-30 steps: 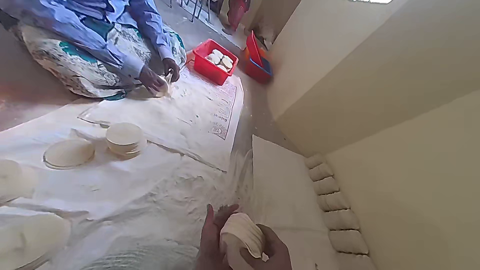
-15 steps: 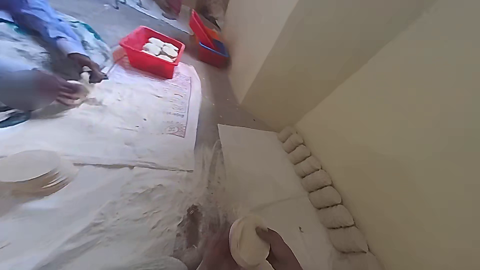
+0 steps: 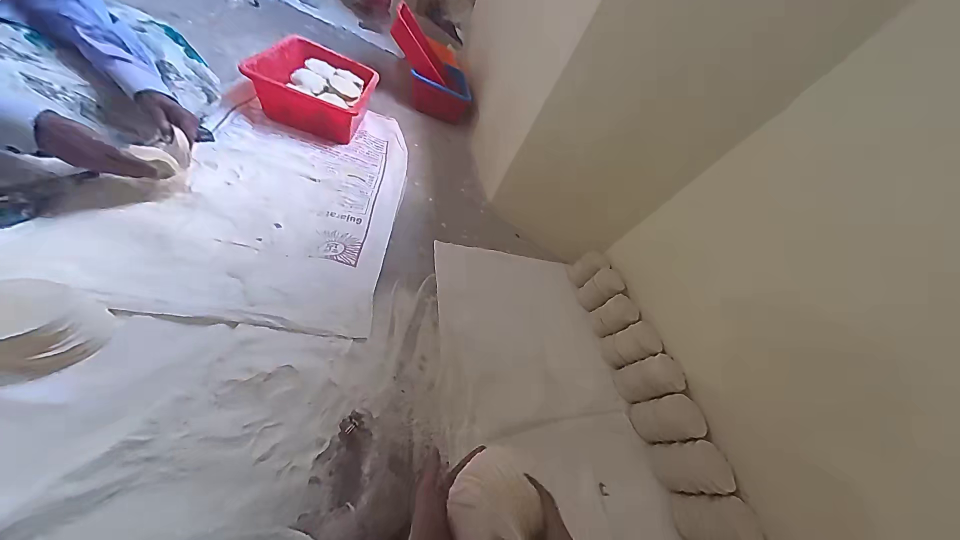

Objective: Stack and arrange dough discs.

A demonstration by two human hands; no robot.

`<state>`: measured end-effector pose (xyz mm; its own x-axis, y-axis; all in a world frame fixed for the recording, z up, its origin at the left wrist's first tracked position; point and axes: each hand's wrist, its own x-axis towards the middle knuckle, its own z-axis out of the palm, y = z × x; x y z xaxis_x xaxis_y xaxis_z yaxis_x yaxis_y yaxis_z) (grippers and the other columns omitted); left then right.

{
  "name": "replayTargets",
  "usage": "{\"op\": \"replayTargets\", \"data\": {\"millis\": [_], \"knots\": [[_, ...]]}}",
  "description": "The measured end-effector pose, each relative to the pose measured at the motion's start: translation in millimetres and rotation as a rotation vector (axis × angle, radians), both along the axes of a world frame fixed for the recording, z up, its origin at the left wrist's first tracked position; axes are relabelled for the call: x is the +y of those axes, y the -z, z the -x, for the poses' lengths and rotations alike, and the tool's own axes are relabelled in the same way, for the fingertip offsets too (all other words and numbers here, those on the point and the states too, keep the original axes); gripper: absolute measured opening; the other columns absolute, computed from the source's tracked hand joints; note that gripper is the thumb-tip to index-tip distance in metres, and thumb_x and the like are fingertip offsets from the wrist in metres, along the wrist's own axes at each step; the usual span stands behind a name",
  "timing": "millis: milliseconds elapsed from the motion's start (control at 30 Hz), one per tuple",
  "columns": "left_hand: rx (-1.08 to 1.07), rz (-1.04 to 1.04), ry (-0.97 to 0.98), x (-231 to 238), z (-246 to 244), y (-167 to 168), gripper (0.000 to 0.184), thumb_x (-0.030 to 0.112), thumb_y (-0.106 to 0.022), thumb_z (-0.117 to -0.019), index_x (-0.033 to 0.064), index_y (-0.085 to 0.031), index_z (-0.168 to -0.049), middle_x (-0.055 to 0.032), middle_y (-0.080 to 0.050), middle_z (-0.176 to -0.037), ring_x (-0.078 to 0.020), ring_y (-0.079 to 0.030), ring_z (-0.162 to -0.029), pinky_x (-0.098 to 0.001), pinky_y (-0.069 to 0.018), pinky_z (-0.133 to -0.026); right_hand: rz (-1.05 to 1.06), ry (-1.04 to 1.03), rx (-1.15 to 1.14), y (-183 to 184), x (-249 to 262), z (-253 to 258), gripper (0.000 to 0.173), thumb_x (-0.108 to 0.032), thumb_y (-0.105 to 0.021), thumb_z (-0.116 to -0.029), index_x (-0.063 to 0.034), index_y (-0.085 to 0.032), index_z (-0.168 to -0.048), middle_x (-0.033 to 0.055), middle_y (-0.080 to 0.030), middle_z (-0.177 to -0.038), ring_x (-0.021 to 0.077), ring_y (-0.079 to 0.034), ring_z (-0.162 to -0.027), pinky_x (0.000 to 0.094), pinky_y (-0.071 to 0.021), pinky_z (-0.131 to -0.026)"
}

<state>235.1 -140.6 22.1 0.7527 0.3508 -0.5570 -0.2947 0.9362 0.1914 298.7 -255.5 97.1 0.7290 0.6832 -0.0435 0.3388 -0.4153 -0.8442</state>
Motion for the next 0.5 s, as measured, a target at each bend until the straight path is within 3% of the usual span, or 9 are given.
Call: {"op": "replayTargets", "data": {"millis": [67,100,167,233,333,400,500], "knots": [[-0.02,-0.04,0.059,2.5,-6.9,1.4,0.085,0.058,-0.002,-0.1049,0.0039,-0.066,-0.116,-0.0102,-0.075,-0.091,-0.0212,-0.073,-0.086,-0.0408,-0.06,-0.078,0.129,0.049,0.028,3.4,6.6,-2.6,0.069,-0.02,-0.087,-0.0753,0.0114,-0.06,-0.13,0.023,-0.072,-0.102,0.026,-0.072,-0.091,0.0446,-0.0588,-0.085],[-0.02,-0.076,0.068,7.9,-12.1,-0.5,0.085,0.057,-0.002,-0.105,0.0036,-0.067,-0.117,-0.0103,-0.075,-0.091,-0.0209,-0.073,-0.085,-0.0396,-0.0602,-0.077,0.138,0.073,0.015,1.0,10.6,-3.8,0.065,-0.019,-0.087,-0.0746,0.0104,-0.062,-0.127,0.021,-0.073,-0.098,0.0238,-0.072,-0.087,0.0422,-0.0588,-0.081],[-0.034,-0.176,0.052,19.1,-17.5,-2.7,0.087,0.056,0.004,-0.104,0.0038,-0.062,-0.128,-0.0091,-0.075,-0.099,-0.0188,-0.072,-0.091,-0.0378,-0.0587,-0.08,0.049,0.096,-0.042,-6.6,12.4,-3.9,0.065,-0.014,-0.087,-0.0719,0.014,-0.059,-0.124,0.0196,-0.072,-0.096,0.0156,-0.071,-0.083,0.0328,-0.0592,-0.077],[-0.042,-0.251,0.053,16.6,-11.1,3.6,0.088,0.054,0.008,-0.1024,0.0022,-0.056,-0.133,-0.0072,-0.074,-0.105,-0.0165,-0.071,-0.097,-0.0373,-0.0565,-0.085,0.004,0.093,-0.047,-8.5,3.1,0.8,0.07,-0.015,-0.086,-0.0718,0.0166,-0.053,-0.125,0.0205,-0.07,-0.104,0.012,-0.069,-0.093,0.0292,-0.0573,-0.085],[0.011,-0.234,0.094,12.2,-11.1,0.2,0.09,0.057,0.004,-0.1033,0.0041,-0.069,-0.115,-0.0078,-0.076,-0.091,-0.0187,-0.073,-0.085,-0.0394,-0.06,-0.078,0.085,0.084,-0.019,-0.7,8.5,-1.9,0.068,-0.018,-0.088,-0.0723,0.0134,-0.06,-0.126,0.0227,-0.072,-0.104,0.0234,-0.072,-0.094,0.0416,-0.0588,-0.086],[0.006,-0.238,0.087,15.2,-13.5,-5.4,0.091,0.056,0.005,-0.1035,0.0075,-0.072,-0.102,-0.0045,-0.076,-0.084,-0.0154,-0.073,-0.079,-0.0351,-0.0603,-0.074,0.098,0.115,-0.016,-4.0,9.4,-2.6,0.063,-0.018,-0.087,-0.0718,0.0106,-0.063,-0.122,0.0175,-0.073,-0.099,0.0167,-0.072,-0.089,0.0356,-0.0591,-0.082],[-0.005,-0.334,0.073,17.5,-9.7,-4.6,0.089,0.051,0.006,-0.104,0.0059,-0.07,-0.109,-0.0034,-0.076,-0.09,-0.0134,-0.072,-0.084,-0.0337,-0.0594,-0.077,0.028,0.11,0.039,-6.9,7.3,-1.3,0.067,-0.012,-0.085,-0.0719,0.0131,-0.055,-0.126,0.0164,-0.071,-0.102,0.0094,-0.07,-0.09,0.0279,-0.0587,-0.083]]}}
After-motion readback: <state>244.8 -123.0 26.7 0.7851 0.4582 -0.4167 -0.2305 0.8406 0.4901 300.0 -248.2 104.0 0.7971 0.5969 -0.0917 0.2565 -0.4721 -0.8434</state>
